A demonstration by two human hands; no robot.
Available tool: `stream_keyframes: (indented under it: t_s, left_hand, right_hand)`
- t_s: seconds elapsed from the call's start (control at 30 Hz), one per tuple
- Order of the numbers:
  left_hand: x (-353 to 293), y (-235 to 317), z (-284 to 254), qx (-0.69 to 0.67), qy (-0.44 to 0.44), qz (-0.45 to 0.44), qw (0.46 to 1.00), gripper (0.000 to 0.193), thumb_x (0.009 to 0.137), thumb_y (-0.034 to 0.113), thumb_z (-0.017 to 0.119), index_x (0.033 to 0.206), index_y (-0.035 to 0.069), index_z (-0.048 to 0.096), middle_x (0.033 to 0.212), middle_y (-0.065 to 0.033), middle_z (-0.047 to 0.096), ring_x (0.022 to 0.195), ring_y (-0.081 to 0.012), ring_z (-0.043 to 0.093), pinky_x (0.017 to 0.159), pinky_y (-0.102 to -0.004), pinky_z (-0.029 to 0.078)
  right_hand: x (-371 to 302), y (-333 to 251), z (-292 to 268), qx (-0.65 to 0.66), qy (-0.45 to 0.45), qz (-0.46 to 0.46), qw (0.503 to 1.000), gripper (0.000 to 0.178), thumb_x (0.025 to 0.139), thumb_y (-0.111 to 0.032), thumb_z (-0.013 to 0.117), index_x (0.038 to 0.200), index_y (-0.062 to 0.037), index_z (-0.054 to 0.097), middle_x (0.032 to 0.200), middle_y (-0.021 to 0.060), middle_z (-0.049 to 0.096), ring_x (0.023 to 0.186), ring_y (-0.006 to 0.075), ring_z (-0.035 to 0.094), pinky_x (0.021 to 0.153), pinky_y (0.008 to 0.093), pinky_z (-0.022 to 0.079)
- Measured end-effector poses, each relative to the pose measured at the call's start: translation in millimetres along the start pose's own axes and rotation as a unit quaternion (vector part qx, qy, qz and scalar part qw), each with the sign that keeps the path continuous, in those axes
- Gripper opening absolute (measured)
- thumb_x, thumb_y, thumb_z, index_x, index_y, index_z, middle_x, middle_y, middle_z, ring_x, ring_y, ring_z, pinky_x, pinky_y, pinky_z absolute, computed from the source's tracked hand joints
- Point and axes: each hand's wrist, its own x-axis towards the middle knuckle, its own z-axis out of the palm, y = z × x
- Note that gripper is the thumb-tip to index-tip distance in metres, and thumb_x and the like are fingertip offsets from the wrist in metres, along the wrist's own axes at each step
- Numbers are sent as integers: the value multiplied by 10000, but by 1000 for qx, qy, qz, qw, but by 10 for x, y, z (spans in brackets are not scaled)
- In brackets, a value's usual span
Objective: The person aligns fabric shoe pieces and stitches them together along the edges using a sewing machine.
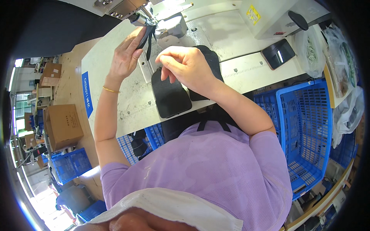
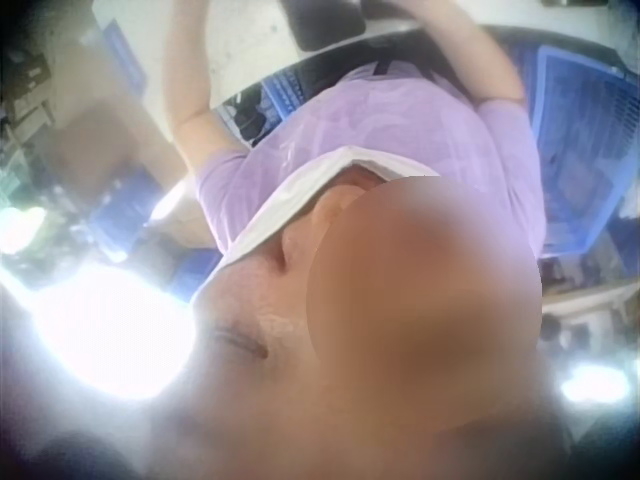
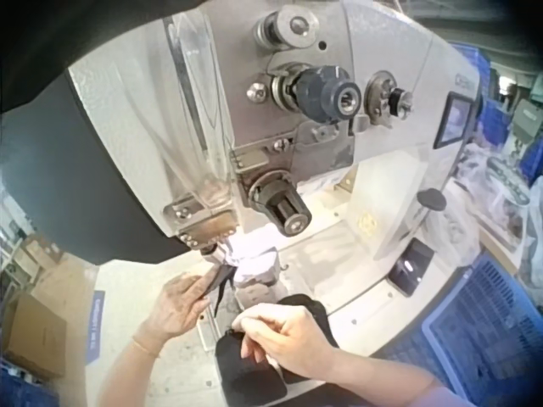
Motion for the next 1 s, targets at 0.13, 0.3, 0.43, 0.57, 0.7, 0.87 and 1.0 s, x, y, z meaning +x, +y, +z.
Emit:
stream_keyframes:
  t_s: [0.13, 0.3, 0.43, 0.57, 0.7, 0.87, 1.0]
  left_hand:
    - [4, 67, -84, 137, 20, 82, 987, 508, 796, 111, 654, 1296, 58, 578, 1220, -140, 639, 1007, -263, 655, 821, -342, 554]
    - [172, 862, -281, 281, 67, 55, 956, 402, 682, 103, 657, 1077, 38, 686, 978, -41, 671, 705, -146, 598, 591, -248, 483]
    - [200, 1001, -214, 293, 62, 42, 953, 420, 657, 110, 652, 1069, 42, 693, 969, -26, 657, 675, -139, 556, 567, -239, 451]
    - [184, 1089, -160, 297, 63, 56, 951, 401, 630, 106, 655, 1018, 18, 704, 985, -56, 654, 678, -147, 540, 561, -235, 445]
    - [146, 1158, -86, 288, 104, 87, 948, 366, 616, 83, 647, 963, -14, 709, 968, -86, 663, 710, -153, 558, 574, -230, 464]
    - [255, 1106, -37, 286, 115, 86, 948, 359, 615, 78, 647, 957, -9, 714, 964, -76, 669, 712, -148, 563, 577, -229, 470]
    - [308, 1023, -6, 284, 126, 72, 948, 344, 613, 75, 651, 946, 5, 704, 958, -51, 661, 726, -147, 569, 560, -242, 461]
  right_hand:
    - [36, 10, 29, -48, 71, -31, 996, 238, 944, -190, 622, 1010, 30, 684, 751, 62, 702, 595, 62, 604, 554, 210, 482]
    - [-35, 68, 163, 36, 67, -50, 996, 266, 946, -171, 634, 1109, 38, 656, 851, 34, 692, 715, 67, 633, 617, 217, 511]
    - [-118, 48, 213, 18, 59, -47, 997, 200, 975, -132, 565, 1065, 20, 659, 784, 6, 626, 683, 41, 564, 606, 215, 502]
    - [-139, 27, 187, 24, 64, -46, 997, 223, 984, -152, 548, 1071, 22, 658, 786, 2, 624, 670, 37, 546, 598, 218, 497]
    - [-184, -41, 107, -1, 41, -22, 999, 243, 999, -114, 533, 1155, 38, 640, 912, 25, 660, 770, 42, 575, 684, 208, 485]
    - [-126, -39, 85, 10, 66, -54, 996, 241, 989, -133, 524, 1107, 41, 645, 852, 31, 645, 742, 54, 587, 649, 224, 519]
    - [-24, 10, 67, 8, 81, -70, 994, 240, 977, -159, 528, 1018, 42, 652, 754, 38, 624, 673, 68, 600, 603, 239, 532]
